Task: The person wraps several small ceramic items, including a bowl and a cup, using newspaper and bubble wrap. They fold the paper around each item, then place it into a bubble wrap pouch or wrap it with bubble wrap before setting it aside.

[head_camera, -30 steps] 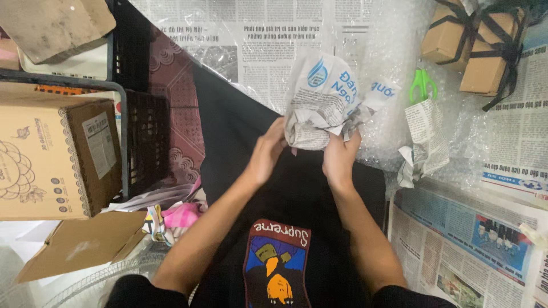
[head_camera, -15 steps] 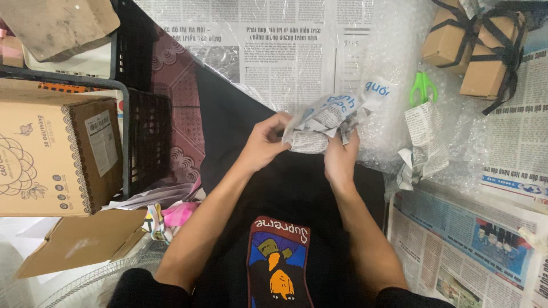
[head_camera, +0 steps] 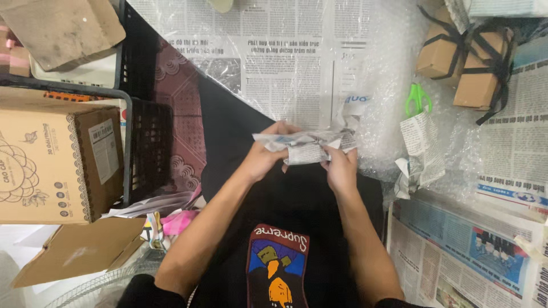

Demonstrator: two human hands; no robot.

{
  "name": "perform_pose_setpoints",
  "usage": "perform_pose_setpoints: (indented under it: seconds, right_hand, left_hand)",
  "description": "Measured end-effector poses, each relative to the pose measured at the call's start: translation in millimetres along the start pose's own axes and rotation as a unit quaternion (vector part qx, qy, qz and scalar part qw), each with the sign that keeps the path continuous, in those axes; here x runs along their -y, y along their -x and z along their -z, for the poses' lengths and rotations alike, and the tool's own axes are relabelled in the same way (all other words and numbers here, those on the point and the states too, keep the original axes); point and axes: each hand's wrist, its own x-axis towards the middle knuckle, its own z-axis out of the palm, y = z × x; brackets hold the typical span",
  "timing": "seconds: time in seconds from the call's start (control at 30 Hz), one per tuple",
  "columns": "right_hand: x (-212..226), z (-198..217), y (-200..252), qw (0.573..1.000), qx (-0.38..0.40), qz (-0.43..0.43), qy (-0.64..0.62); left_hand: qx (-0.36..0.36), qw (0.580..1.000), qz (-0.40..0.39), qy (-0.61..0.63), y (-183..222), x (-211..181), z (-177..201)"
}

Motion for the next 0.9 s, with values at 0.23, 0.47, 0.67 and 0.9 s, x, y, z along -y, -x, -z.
perform_pose_setpoints:
  seconds: [0.23,0.47,0.67,0.9]
  right_hand:
    - [0,-7,6,0.997,0.046,0.045,0.042]
    - [26,-21,15,0.994,-0.102,-0.016,0.022]
    - [21,-15,20,0.999,-0.027,0.021,-0.021]
    - [9,-11,9,0.995,0.036,0.013,0.089]
  left_hand:
    - [0.037,0.951,-0.144,-0.271,9,23,-1]
    - [0.054,0.914,-0.193,-0.352,42,-8,-34]
    - [-0.049,0.906,-0.228,-0.353,28,-19,-47]
    - [0.057,0.971,-0.115,-0.204,12,-14,-33]
